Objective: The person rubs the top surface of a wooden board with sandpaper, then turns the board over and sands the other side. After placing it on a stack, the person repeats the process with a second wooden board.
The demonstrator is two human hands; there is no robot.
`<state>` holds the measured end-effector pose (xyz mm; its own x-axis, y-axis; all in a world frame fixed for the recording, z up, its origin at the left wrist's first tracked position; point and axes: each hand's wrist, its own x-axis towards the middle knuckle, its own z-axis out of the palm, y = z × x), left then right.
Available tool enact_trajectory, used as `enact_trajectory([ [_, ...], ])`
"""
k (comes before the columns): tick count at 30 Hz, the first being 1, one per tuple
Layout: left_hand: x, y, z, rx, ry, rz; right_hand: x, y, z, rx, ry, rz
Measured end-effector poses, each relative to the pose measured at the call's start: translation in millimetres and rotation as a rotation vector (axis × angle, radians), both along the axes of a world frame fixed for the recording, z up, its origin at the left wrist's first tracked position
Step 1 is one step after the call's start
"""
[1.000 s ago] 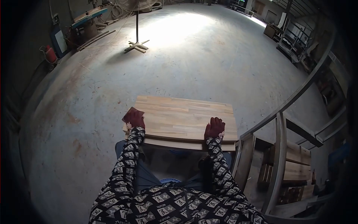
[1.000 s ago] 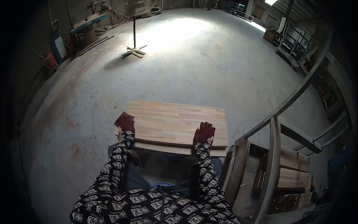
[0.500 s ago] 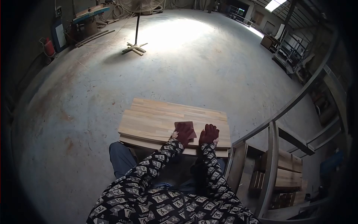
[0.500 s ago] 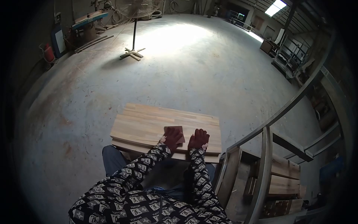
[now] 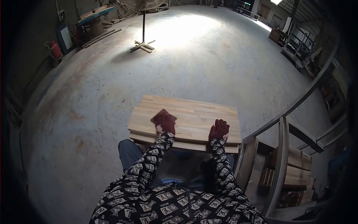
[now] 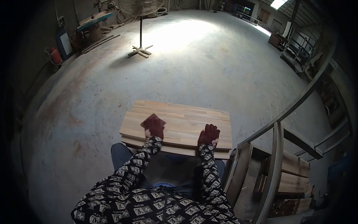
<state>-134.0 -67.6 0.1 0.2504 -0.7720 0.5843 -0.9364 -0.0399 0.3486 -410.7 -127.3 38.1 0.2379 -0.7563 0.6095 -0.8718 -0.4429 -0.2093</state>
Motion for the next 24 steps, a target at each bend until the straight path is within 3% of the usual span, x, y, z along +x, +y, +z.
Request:
enact_trajectory([
  [3, -95, 5, 0, 0.093, 0.020, -0.380, 1, 1, 0, -0.003, 0.002, 0.014],
  [7, -101, 14, -2, 0.007, 0.006, -0.580, -2, -3, -8, -0.015, 0.016, 0.027],
  [9, -65, 21, -5, 0.020, 0.043, -0.486, -4, -3, -9, -0.028, 0.027, 0.016],
  [11, -10, 39, -10, -0.032, -0.095, -0.244, -1, 1, -1, 0.030, 0.014, 0.015],
  [13, 48, 66, 1, 0.071, -0.121, 0.006, -1, 1, -2, 0.004, 0.011, 0.022],
  [15, 107, 85, -13, 0.123, -0.157, 0.112, -1, 0, -1, 0.020, 0.013, 0.009],
  [18, 112, 93, -12, 0.042, -0.114, 0.274, 1, 1, -1, 0.023, -0.022, -0.003],
  [20, 70, 81, -3, -0.049, -0.084, 0.207, 1, -1, -4, 0.017, -0.019, 0.006],
  [21, 49, 60, -47, 0.035, -0.125, 0.218, -1, -2, -5, 0.006, -0.005, 0.010],
  [22, 12, 53, -41, 0.128, 0.052, 0.024, -1, -1, -5, -0.001, 0.015, 0.001],
  [24, -60, 46, -36, -0.010, -0.074, -0.191, -1, 0, -2, 0.002, 0.018, 0.008],
])
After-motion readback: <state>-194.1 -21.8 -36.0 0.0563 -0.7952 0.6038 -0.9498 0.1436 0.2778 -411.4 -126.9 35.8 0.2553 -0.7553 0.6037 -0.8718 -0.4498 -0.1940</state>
